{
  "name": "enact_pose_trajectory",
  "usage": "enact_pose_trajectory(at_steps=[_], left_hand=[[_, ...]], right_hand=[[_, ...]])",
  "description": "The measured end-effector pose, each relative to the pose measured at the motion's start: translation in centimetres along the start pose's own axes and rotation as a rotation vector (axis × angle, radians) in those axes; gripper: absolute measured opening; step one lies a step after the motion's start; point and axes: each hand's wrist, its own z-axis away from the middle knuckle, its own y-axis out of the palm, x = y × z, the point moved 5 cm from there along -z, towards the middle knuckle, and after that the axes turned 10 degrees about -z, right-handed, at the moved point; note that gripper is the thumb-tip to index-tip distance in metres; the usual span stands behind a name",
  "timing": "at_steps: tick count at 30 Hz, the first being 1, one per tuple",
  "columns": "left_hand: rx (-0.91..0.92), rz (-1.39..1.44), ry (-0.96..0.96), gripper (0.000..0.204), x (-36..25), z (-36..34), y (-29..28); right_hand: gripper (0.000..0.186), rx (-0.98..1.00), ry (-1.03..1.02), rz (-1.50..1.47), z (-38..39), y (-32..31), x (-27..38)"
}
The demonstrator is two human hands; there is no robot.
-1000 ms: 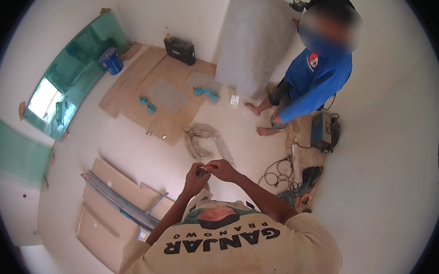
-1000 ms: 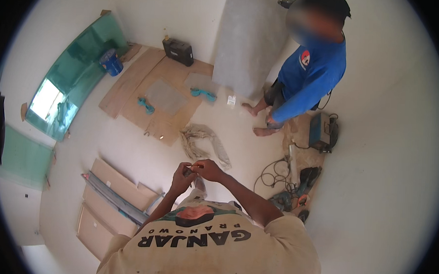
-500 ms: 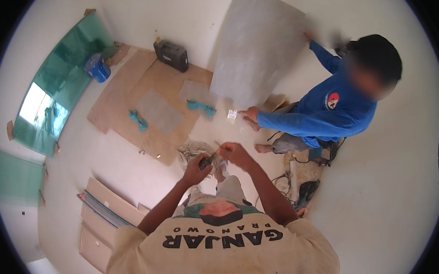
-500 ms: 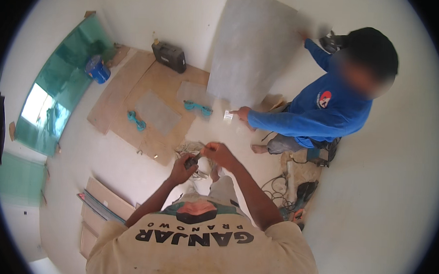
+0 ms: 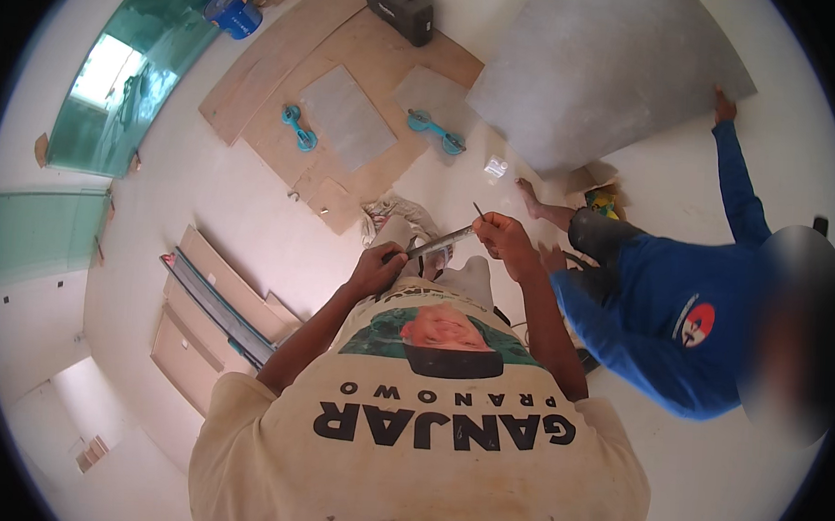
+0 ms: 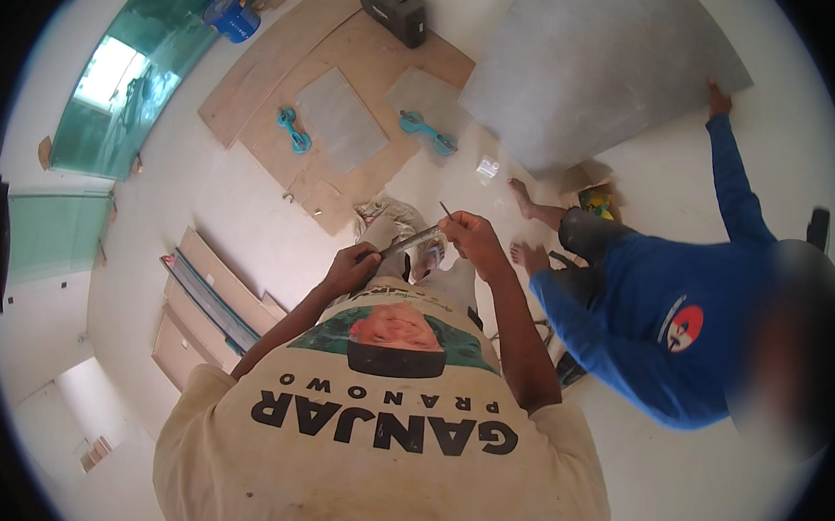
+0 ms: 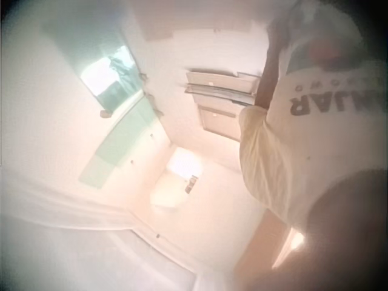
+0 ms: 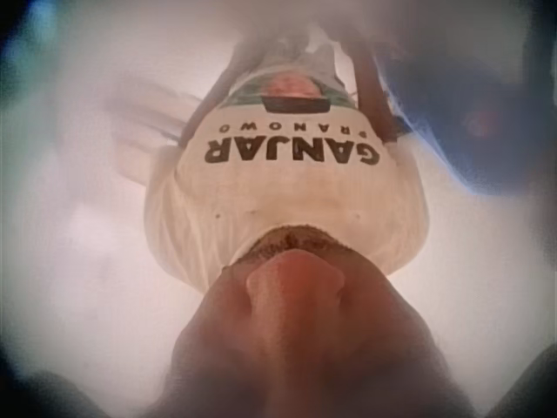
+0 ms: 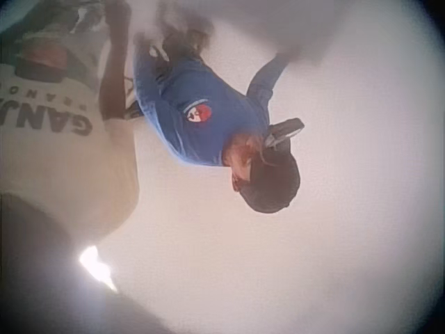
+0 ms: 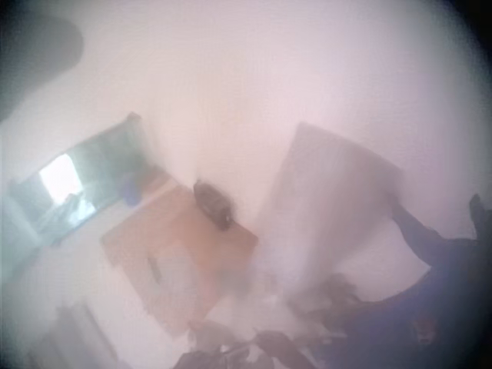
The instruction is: The person measures a section of the floor with a tape measure and then marks a large ceramic tile with a pencil using a metal ruler as a guide. The person moves between the floor and a workbench area to perform these tasks.
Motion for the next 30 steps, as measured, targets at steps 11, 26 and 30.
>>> enact_pose_trajectory(at_steps=[11,26,30], left_hand=[[0.035,0.036,-0.094,0.024,-3.0,-9.4,-2.4],[0.012,0.162,-0.02,0.026,-6.5,-26.6,-10.3],[-0.011,0.139,-0.013,0.025,-8.8,-31.9,-10.3]], right_hand=[[0.02,-0.06,0.017,0.164,-8.1,-2.2,6.2],[0.017,-0.297,-0.097,-0.056,-17.0,-5.2,14.2],[0.018,-0.378,-0.218,-0.124,-18.0,-7.4,15.5]])
